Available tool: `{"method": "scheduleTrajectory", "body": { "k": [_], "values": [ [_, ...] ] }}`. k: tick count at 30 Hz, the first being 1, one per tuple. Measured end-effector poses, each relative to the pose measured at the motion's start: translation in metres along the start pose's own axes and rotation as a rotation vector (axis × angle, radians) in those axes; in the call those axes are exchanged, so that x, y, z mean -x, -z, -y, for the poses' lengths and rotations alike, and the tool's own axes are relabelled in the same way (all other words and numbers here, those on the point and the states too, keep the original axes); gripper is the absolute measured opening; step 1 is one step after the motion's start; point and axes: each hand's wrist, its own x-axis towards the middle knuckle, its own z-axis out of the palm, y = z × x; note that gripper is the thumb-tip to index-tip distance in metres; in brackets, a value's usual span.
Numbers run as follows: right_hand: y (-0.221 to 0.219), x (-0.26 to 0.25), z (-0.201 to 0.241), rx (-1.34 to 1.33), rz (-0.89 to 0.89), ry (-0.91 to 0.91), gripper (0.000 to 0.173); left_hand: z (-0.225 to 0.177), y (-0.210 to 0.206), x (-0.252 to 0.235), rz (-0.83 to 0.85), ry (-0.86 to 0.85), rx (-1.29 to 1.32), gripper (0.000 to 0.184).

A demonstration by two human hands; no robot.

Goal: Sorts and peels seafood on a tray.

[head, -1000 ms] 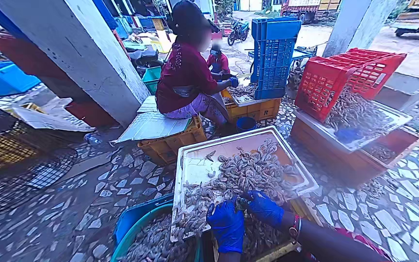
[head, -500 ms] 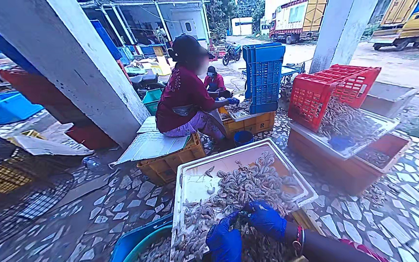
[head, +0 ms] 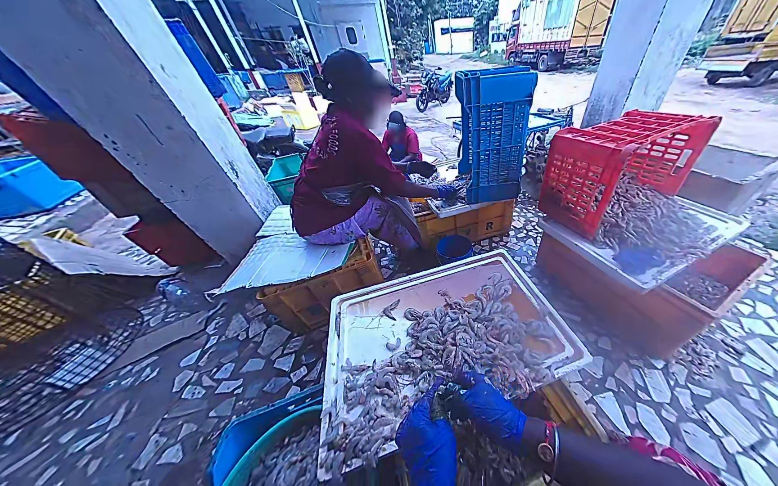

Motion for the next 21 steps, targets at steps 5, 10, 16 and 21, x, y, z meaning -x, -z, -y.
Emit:
{"method": "scheduleTrajectory", "body": {
  "k": [5,10,16,21],
  "values": [
    [-0.006,0.006,0.002,-0.135,0.059,0.043,0.02,-0.004,0.002,0.004,-0.067,0.146,0.409,0.026],
    [-0.001,0.005,0.01,-0.243,0.152,0.047,0.016,-0.005,0.002,0.003,-0.104,0.224,0.747,0.025],
    [0.016,0.008,0.022,-0.187,0.145,0.061,0.016,0.006,0.014,-0.013,-0.185,0.273,0.879,0.021],
    [0.024,0.003,0.021,-0.07,0.141,0.027,0.021,0.023,0.022,-0.017,0.039,-0.028,0.149,0.066]
  ]
}}
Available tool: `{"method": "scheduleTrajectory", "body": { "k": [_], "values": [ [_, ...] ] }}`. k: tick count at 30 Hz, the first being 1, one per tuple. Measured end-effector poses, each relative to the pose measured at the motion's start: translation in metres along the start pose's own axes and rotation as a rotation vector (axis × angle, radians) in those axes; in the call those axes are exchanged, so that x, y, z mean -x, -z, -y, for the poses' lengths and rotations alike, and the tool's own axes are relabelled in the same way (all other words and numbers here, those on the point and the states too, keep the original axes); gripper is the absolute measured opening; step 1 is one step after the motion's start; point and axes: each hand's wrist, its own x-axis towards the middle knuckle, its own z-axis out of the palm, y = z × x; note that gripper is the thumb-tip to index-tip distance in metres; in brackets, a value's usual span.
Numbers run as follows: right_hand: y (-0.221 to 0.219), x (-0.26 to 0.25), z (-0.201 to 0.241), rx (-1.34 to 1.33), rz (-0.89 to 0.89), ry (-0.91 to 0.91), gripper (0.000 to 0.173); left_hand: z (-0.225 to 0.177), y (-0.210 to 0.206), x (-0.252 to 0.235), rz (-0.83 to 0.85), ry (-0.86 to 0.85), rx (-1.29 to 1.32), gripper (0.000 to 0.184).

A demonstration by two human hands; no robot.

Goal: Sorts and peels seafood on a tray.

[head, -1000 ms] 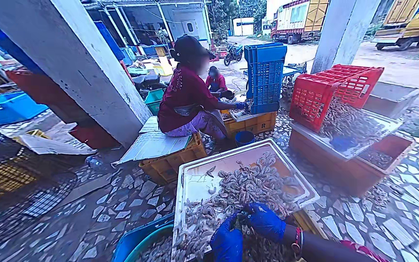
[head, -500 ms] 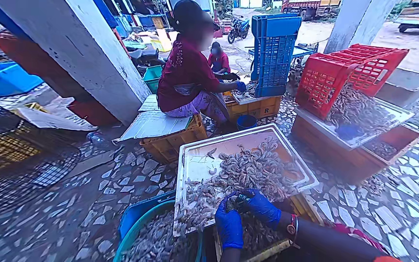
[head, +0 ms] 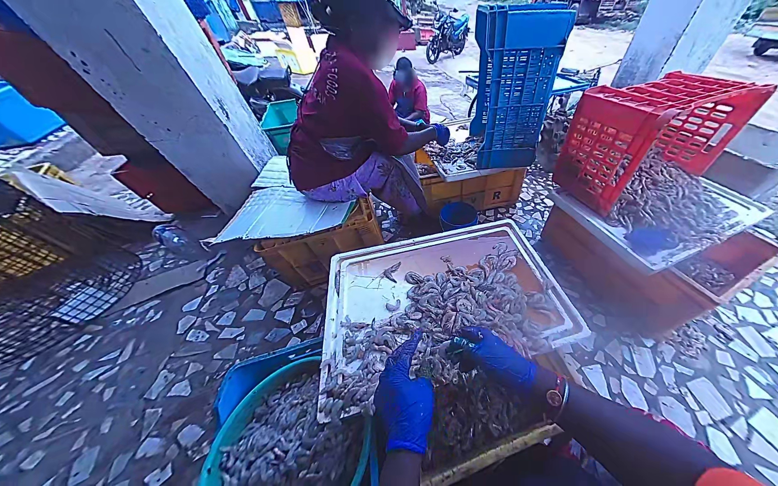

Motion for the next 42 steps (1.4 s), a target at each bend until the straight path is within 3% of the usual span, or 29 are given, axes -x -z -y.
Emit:
{"method": "scheduleTrajectory", "body": {
  "k": [3,7,10,14,17,20,23,25,27,30,33,35,36,38,40,42],
  "values": [
    [0.003,0.001,0.0,0.211,-0.005,0.021,0.024,-0.008,-0.012,0.008,0.061,-0.18,-0.013,0.057],
    [0.012,0.007,0.003,0.627,0.011,0.124,0.029,-0.013,-0.016,0.015,0.002,-0.304,-0.206,0.051],
    [0.011,0.011,0.009,0.727,0.05,0.129,0.029,-0.012,-0.021,0.019,-0.068,-0.403,-0.382,0.051],
    [0.009,0.012,0.009,0.873,0.076,0.141,0.031,-0.012,-0.023,0.022,-0.109,-0.407,-0.429,0.043],
    [0.01,0.01,0.0,1.042,0.061,0.294,0.028,-0.02,-0.015,0.022,-0.052,-0.238,-0.355,0.035],
    [0.015,0.007,-0.004,0.916,0.049,0.348,0.024,-0.022,-0.007,0.016,0.086,0.028,-0.021,0.033],
    [0.017,0.005,-0.008,0.607,0.016,0.344,0.022,-0.008,-0.002,0.014,0.265,-0.013,0.431,0.041],
    [0.017,0.005,-0.005,0.5,0.018,0.297,0.022,-0.006,-0.003,0.012,0.371,-0.018,0.534,0.04],
    [0.017,0.005,-0.004,0.531,0.022,0.269,0.022,-0.01,-0.004,0.012,0.372,0.014,0.413,0.035],
    [0.016,0.006,-0.003,0.653,0.034,0.213,0.027,-0.019,-0.006,0.013,0.269,-0.003,-0.117,0.029],
    [0.011,0.013,0.009,0.268,0.076,0.047,0.018,-0.023,-0.004,0.013,0.196,-0.036,-0.36,0.031],
    [0.016,0.022,0.022,-0.03,0.157,0.014,0.014,-0.019,-0.001,0.01,0.197,0.043,-0.347,0.035],
    [0.022,0.024,0.026,-0.032,0.182,0.02,0.014,-0.017,0.001,0.009,0.203,0.094,-0.278,0.036],
    [0.034,0.022,0.025,0.385,0.193,0.026,0.016,-0.014,0.003,0.009,0.191,0.157,0.0,0.035],
    [0.04,0.008,0.006,0.942,0.152,0.034,0.038,-0.014,-0.003,0.013,0.17,0.147,0.33,0.036],
    [0.033,0.0,-0.011,1.011,0.14,0.1,0.046,-0.007,-0.013,0.017,0.195,0.106,0.561,0.041]
  ]
}}
